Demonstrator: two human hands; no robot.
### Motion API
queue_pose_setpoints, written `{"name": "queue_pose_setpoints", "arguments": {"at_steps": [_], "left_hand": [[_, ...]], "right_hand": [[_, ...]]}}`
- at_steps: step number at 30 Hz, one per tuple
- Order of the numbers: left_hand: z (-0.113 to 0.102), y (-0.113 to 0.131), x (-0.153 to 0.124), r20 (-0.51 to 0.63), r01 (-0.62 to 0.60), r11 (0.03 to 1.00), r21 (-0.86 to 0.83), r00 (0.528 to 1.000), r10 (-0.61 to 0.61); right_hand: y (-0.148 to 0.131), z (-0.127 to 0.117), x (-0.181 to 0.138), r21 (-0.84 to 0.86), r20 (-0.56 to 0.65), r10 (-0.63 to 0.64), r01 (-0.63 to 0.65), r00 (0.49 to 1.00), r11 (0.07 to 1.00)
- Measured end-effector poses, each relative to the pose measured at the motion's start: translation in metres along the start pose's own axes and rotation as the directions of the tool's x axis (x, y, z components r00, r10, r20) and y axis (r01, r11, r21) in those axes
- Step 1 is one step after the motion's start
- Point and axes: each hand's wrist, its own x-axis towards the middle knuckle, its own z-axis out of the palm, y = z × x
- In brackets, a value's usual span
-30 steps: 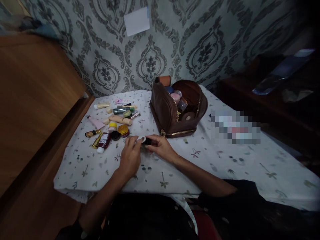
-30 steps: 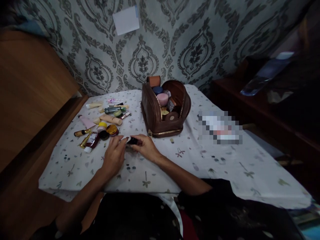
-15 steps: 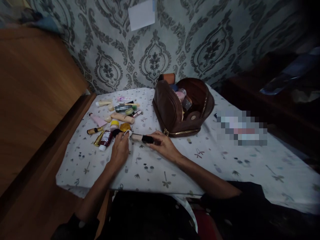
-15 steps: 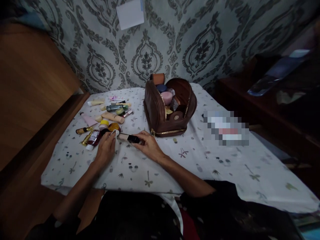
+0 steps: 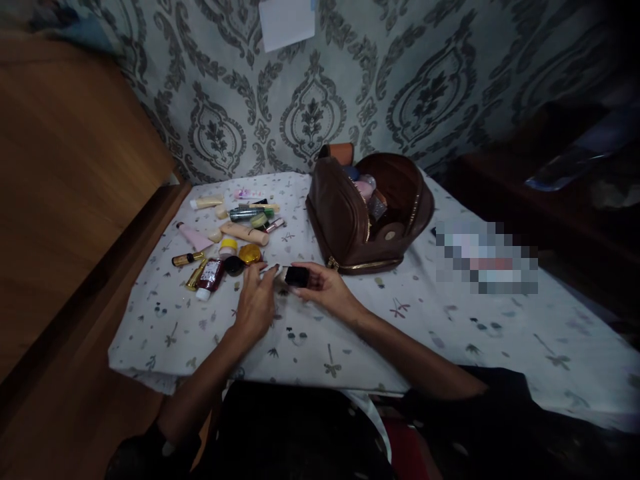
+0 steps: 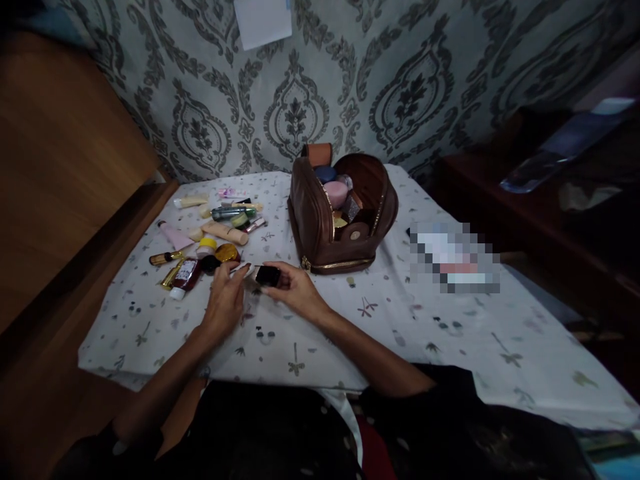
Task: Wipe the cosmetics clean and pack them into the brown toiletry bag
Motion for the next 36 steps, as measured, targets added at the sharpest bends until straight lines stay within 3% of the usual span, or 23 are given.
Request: {"name": "queue_pose_setpoints", "arguments": {"at_steps": [4,7,10,13,16,19,25,28,32,36], "left_hand": [[-0.003,0.033,0.000,0.035,-0.101,0.991,-0.085,0.994,0.105],[-0.004,0.044,-0.001,0.056,-0.173,0.982,-0.076,0.983,0.178],[-0.002,0.028,-0.001,0.071,-0.161,0.986,-0.046,0.984,0.164],[-0.001,-0.003,0.001,0.074,-0.056,0.998,-0.009,0.996,0.056],[-0.003,-0.025,0.003,0.078,0.031,0.999,-0.036,0.997,-0.029],[-0.006,-0.031,0.004,0.069,0.069,0.989,-0.131,0.996,-0.060],[-0.010,-0.024,0.005,0.050,0.081,0.971,-0.224,0.996,-0.071],[-0.010,-0.022,0.003,0.019,0.059,0.976,-0.211,0.998,-0.056],[-0.007,-0.012,-0.002,-0.038,0.019,0.991,-0.135,0.999,-0.025],[-0.003,0.016,-0.004,-0.063,-0.072,0.988,-0.136,0.996,0.064]], "right_hand": [[0.005,-0.001,-0.001,-0.076,-0.038,-0.040,0.038,0.998,0.996],[0.008,-0.003,-0.001,-0.128,-0.053,-0.057,0.050,0.997,0.990],[0.009,-0.003,-0.002,-0.104,-0.049,-0.029,0.024,0.998,0.994],[0.007,-0.002,-0.003,-0.084,-0.010,0.011,-0.012,1.000,0.996],[0.004,-0.003,-0.003,-0.182,-0.019,-0.071,0.067,0.997,0.981],[0.000,-0.002,-0.002,-0.285,-0.044,-0.187,0.167,0.981,0.944],[-0.009,0.001,-0.005,-0.382,-0.042,-0.252,0.218,0.967,0.898],[-0.011,0.001,-0.005,-0.309,-0.073,-0.180,0.150,0.981,0.939],[-0.006,-0.001,-0.002,-0.055,-0.086,0.025,-0.030,0.996,0.998],[0.000,0.000,0.001,0.096,-0.046,0.067,-0.063,0.997,0.993]]}}
